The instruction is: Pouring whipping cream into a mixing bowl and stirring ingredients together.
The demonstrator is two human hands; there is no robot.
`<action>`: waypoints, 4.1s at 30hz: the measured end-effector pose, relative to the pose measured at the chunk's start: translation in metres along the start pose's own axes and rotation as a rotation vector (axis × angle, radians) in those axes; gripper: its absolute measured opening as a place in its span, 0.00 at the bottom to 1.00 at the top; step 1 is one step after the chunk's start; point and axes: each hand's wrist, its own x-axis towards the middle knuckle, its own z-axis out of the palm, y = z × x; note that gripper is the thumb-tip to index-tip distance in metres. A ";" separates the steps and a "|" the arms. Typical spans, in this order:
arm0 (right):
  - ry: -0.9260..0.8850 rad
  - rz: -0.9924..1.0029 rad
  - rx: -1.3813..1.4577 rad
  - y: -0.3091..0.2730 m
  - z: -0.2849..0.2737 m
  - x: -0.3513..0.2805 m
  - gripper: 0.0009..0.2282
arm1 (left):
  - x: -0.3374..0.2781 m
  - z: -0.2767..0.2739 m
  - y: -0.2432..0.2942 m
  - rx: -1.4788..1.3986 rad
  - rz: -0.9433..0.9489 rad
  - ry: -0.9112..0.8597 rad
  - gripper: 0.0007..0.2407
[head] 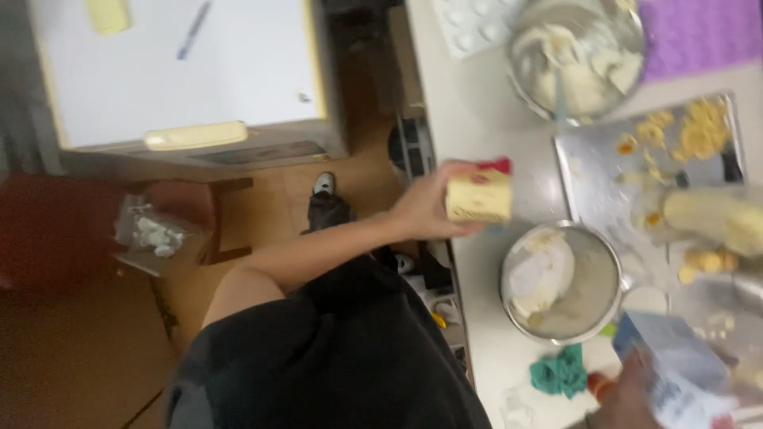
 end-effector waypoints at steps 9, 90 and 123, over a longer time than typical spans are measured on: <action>-0.545 -0.262 0.405 0.012 0.352 -0.013 0.41 | -0.050 -0.278 -0.087 0.406 -0.194 0.326 0.37; -0.008 0.441 -0.541 0.203 0.426 0.022 0.26 | -0.045 -0.178 -0.052 0.628 0.069 -0.046 0.30; -0.332 0.066 -0.560 0.084 0.387 -0.007 0.22 | 0.407 -0.273 -0.393 0.246 -0.341 0.489 0.36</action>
